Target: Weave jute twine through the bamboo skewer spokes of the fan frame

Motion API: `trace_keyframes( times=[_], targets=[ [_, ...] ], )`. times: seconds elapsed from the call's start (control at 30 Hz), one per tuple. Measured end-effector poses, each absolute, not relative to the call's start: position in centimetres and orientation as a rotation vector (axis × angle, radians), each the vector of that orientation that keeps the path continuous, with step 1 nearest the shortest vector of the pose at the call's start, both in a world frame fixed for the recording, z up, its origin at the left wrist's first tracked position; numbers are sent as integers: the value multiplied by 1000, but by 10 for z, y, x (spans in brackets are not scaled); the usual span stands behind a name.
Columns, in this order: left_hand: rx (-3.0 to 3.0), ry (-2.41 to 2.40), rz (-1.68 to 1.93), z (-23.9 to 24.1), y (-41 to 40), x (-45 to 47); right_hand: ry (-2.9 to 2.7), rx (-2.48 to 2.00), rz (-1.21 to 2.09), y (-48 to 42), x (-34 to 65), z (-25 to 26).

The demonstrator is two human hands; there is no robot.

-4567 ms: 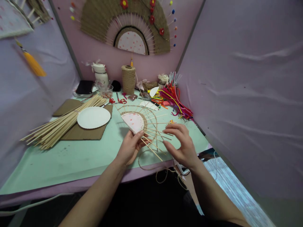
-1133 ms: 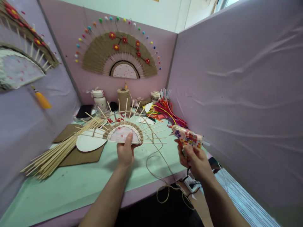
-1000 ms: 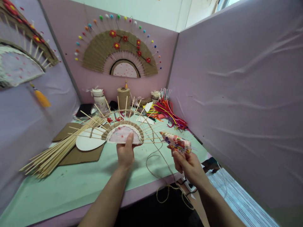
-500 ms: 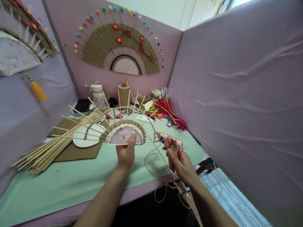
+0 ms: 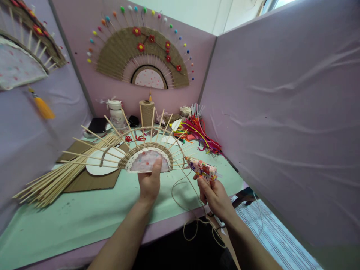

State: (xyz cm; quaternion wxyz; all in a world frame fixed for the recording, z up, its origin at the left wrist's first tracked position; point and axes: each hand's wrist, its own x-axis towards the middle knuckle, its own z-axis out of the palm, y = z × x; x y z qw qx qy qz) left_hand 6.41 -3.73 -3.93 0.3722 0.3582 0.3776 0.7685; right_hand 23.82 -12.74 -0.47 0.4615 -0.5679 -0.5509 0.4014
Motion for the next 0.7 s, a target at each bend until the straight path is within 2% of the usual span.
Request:
trace_keyframes(
  times=[0.7],
  targets=[
    [1028,1039,1976,-42,-37,63,-1352,-1388,976,-125,238,-7]
  ],
)
